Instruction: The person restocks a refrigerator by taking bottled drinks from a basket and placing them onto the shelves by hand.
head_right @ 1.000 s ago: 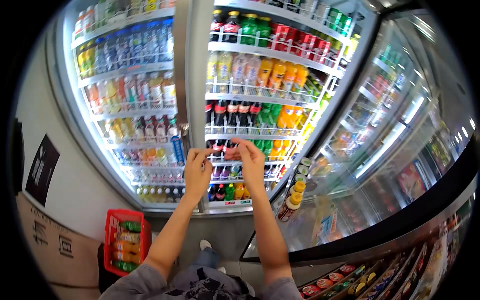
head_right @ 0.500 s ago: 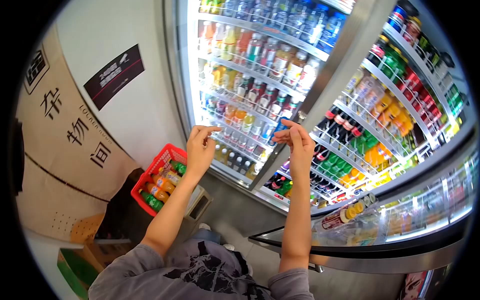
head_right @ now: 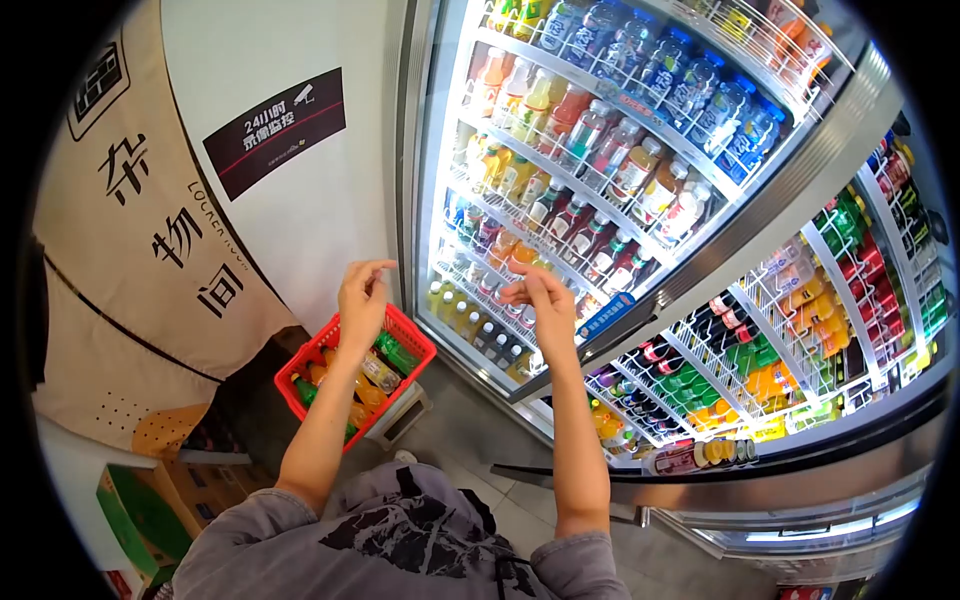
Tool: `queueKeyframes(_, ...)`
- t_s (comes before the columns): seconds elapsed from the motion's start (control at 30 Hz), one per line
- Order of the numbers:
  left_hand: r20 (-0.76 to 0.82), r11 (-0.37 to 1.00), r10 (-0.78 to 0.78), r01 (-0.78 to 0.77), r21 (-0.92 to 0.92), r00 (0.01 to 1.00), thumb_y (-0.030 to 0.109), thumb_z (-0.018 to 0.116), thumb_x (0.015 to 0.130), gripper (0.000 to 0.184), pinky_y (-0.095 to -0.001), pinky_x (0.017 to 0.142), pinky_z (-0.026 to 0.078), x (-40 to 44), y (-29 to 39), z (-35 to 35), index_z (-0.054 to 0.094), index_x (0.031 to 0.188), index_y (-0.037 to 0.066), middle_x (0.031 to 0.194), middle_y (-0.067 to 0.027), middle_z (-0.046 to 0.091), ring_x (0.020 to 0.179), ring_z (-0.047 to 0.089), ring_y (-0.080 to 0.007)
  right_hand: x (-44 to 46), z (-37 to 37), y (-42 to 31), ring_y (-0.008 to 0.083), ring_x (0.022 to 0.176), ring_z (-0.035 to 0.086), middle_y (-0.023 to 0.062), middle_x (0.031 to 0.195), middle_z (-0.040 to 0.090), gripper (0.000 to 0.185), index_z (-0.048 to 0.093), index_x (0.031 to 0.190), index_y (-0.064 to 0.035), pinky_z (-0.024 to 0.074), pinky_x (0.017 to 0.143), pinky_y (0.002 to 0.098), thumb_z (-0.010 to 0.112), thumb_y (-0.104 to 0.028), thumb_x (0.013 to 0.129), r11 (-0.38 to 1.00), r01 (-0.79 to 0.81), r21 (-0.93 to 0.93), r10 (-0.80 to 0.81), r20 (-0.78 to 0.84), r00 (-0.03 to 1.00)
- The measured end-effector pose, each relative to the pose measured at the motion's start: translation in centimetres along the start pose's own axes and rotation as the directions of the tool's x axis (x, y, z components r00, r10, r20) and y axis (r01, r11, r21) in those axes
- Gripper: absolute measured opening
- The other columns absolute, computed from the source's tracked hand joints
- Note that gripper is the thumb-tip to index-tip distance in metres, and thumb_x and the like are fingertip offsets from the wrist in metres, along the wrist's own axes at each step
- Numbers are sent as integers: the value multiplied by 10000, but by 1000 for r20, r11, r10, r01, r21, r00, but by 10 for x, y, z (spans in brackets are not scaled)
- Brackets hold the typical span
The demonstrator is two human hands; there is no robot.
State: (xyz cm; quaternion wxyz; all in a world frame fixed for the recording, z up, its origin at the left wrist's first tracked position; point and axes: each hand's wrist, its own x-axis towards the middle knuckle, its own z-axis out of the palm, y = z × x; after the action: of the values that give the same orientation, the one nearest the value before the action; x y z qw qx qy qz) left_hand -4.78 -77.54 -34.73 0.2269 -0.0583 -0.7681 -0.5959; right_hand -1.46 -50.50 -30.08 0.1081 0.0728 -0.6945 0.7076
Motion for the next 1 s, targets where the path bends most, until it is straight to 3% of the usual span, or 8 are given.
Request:
queueKeyframes(0.13,-82,998,-2,7,67,997,-88,491,797,367,-258,633,419,10,-31,-22,702,1038,90,948,-52,527,720,490,-132,20,38,31,146,790,668,105,878,705,327,637,1156,32,536,756,271,444,-204,1039,998,-58,2,58,122,991)
queueKeyframes(0.27,-123,991,-71,84,107,990,-90,488,782,377,-283,683,440,13,-53,-56,690,1052,78,959,-81,524,724,498,-154,43,77,71,134,804,665,90,886,706,320,643,1164,13,526,760,261,448,-206,1037,991,-130,21,122,221,968)
queueKeyframes(0.5,-300,961,-110,179,213,948,-87,499,777,369,-285,682,439,1,-111,-98,677,1061,67,953,-80,523,734,501,-156,79,149,120,131,803,662,93,899,705,304,637,1158,15,521,759,251,438,-180,1035,969,-247,5,220,444,869)
queueKeyframes(0.67,-351,921,-324,377,95,879,-69,511,821,343,-262,714,423,-30,-170,-102,646,1106,65,951,-38,495,792,487,-126,99,187,168,138,852,672,95,933,709,317,635,1167,2,530,791,263,444,-215,1035,947,-323,-5,266,578,771)
queueKeyframes(0.73,-360,895,-357,426,132,862,-61,501,824,330,-257,719,423,-46,-192,-92,635,1103,54,940,-30,510,808,495,-131,104,196,204,140,870,677,92,949,712,302,634,1167,-6,535,780,265,457,-209,1031,938,-345,-13,279,617,736)
queueKeyframes(0.83,-354,868,-474,496,-32,806,-20,497,893,251,-257,711,428,-69,-227,-70,634,1091,53,919,-20,546,810,514,-125,104,205,248,134,860,665,79,963,714,270,637,1159,-13,525,756,266,488,-184,1012,908,-402,-118,386,610,692)
queueKeyframes(0.9,-249,702,-712,669,-244,656,48,483,970,204,-261,713,445,-84,-241,-53,619,1122,51,906,-18,584,797,535,-121,101,206,283,136,867,667,81,967,715,270,638,1162,-15,528,747,267,493,-181,1007,903,-394,-171,409,626,664)
queueKeyframes(1.0,-247,613,-789,696,-374,563,109,472,1010,214,-267,716,462,-130,-310,-22,591,1171,32,912,-15,608,777,549,-113,89,204,322,138,881,671,82,970,716,271,640,1173,-22,532,724,266,526,-172,979,876,-418,-242,469,630,619)
